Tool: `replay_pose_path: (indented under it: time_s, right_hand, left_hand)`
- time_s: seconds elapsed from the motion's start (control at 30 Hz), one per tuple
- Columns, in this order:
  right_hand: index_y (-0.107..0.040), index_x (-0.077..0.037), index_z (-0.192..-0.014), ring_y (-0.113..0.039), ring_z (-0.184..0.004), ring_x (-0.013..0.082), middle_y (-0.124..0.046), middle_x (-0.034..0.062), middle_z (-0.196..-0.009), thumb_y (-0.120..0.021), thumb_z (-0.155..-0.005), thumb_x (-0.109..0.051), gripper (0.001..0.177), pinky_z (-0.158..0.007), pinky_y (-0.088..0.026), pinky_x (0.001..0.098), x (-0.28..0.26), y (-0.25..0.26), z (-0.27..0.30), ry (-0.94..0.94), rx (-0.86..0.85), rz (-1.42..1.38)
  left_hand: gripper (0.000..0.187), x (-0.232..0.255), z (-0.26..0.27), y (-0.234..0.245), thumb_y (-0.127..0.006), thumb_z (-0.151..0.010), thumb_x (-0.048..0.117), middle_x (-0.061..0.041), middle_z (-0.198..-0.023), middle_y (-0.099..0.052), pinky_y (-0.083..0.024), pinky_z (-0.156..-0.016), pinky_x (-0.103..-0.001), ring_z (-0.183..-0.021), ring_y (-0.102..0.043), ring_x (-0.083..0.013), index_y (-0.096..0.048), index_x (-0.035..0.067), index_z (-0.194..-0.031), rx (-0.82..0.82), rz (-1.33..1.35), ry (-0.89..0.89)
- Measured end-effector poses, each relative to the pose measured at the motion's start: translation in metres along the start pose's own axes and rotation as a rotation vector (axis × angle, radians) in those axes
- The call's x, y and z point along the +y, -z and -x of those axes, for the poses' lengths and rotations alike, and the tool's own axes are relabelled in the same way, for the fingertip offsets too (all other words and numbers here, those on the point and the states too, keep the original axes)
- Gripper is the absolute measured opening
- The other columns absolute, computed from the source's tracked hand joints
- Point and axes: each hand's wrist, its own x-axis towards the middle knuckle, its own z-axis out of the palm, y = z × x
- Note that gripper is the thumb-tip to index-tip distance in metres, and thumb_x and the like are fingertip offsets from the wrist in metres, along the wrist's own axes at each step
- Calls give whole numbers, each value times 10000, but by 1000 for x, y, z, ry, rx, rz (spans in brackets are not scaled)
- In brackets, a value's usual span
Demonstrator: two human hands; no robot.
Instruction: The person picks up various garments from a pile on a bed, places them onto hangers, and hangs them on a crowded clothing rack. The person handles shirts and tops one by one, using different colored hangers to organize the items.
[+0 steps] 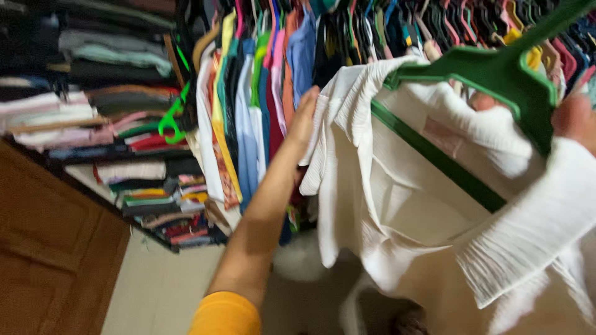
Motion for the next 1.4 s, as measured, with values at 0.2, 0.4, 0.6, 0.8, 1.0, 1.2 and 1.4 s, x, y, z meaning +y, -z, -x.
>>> replay_pose_path:
  time_s: [0.2, 0.4, 0.6, 0.8, 1.0, 1.2, 1.4]
  right_hand:
    - [-679, -11, -1243, -697, -717, 151, -742, 64, -938, -701, -975, -336, 421, -641, -564, 291, 12, -42, -122, 12, 82, 18]
    - [-740, -61, -1135, -694, -713, 149, -758, 37, -902, -675, -963, -379, 367, -659, -564, 306, 36, -63, -231, -11, 176, -16]
    - [-704, -84, -947, -660, -668, 192, -711, 48, -807, -706, -975, -306, 224, -635, -545, 339, 62, -56, -347, 56, 136, -77]
    - [-692, -58, -899, -653, -648, 209, -690, 67, -769, -726, -990, -291, 252, -608, -545, 388, 61, -14, -455, 224, 246, -119]
    - [-724, -24, -1049, -645, -781, 171, -706, 42, -911, -700, -1014, -357, 336, -713, -542, 368, 105, -11, -455, 318, 367, 296]
    - [-636, -235, -1347, -620, -1092, 129, -640, -53, -1271, -490, -1026, -504, 443, -899, -494, 321, 195, -9, -405, 278, 547, 31]
    - [-564, -246, -1420, -629, -1141, 187, -588, -34, -1371, -481, -999, -546, 524, -948, -473, 409, 399, 59, -332, -162, 530, 356]
  left_hand:
    - [641, -136, -120, 4, -376, -1077, 465, -189, -1459, -565, -378, -1150, -377, -1348, -518, -298, -512, -15, -1479, 12, 162, 145]
    - [677, -170, -80, 23, -285, -1061, 478, -192, -1427, -600, -431, -1103, -390, -1321, -563, -328, -511, -13, -1468, 116, 232, 539]
    - [696, -56, -124, 95, -315, -1054, 509, -155, -1476, -539, -381, -1111, -364, -1353, -501, -287, -464, 4, -1509, 83, 270, 391]
    - [726, -89, -110, 125, -345, -1046, 541, -118, -1525, -478, -331, -1120, -338, -1385, -440, -245, -418, 22, -1549, 85, 178, 378]
    - [765, -155, -57, 128, -375, -1039, 572, -81, -1574, -418, -281, -1129, -312, -1416, -379, -203, -371, 40, -1589, 74, 37, 479]
    - [823, -124, -18, 87, -387, -1014, 614, -153, -1544, -476, -345, -1158, -304, -1411, -465, -264, -417, -13, -1546, -142, 223, 541]
    - [707, -196, 57, 52, -468, -999, 513, -197, -1463, -524, -394, -1096, -353, -1334, -507, -305, -434, 7, -1492, -64, 125, 603]
